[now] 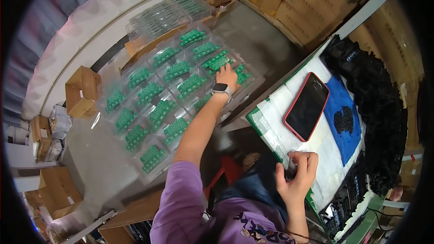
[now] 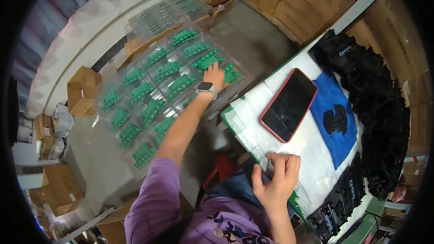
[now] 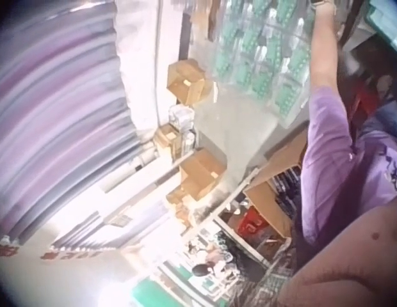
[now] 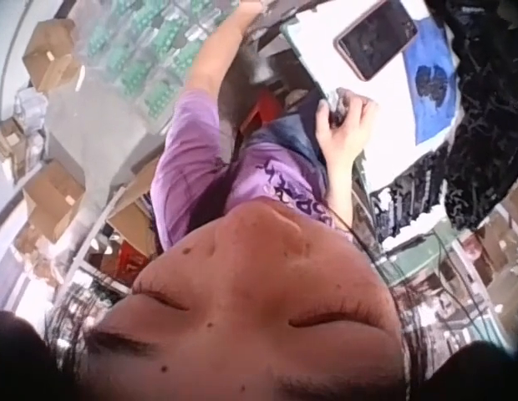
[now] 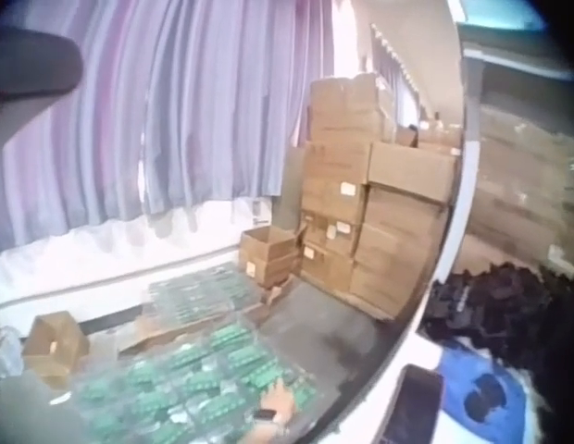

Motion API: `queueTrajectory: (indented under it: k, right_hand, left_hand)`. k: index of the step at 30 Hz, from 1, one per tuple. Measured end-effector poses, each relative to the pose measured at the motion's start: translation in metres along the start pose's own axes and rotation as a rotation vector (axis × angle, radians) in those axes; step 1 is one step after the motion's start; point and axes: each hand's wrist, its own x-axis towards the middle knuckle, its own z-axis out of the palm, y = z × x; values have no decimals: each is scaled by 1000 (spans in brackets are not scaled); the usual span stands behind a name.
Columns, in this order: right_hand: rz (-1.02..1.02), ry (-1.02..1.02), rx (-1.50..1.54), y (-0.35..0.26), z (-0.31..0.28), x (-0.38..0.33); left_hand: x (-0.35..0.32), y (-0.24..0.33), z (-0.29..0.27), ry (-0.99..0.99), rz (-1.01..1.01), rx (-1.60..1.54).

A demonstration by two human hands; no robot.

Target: Assembling toner cartridges by installing circuit boards onto the cartridge housings using an electric screwdriver.

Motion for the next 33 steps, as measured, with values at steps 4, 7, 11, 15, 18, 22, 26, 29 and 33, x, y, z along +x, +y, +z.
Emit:
queueTrajectory:
  k: [4, 7, 11, 15, 18, 22, 26, 29, 33]
  right_hand:
    - [14, -33, -26, 1, 3, 4]
    - [5, -59, -46, 2, 6, 4]
    - [-2, -72, -88, -2, 6, 7]
    - [11, -108, -89, -3, 7, 11]
    - [24, -141, -101, -2, 5, 17]
    - [17, -181, -120, 3, 4, 26]
    - [34, -180, -113, 7, 2, 29]
    - [12, -214, -160, -2, 2, 37]
    - [54, -341, -70, 2, -8, 41]
  left_hand:
    - [9, -12, -28, -58, -19, -145]
    - [27, -31, -36, 207, -117, -144]
    - [43, -63, -29, 52, -103, 31]
    - [51, -79, -10, -8, -27, 92]
    - [59, -72, -11, -90, -4, 152]
    - [78, -66, -39, -317, 58, 180]
    - [102, -88, -63, -23, -107, 38]
    - [120, -144, -59, 212, -164, 168]
    - [138, -174, -62, 43, -230, 399]
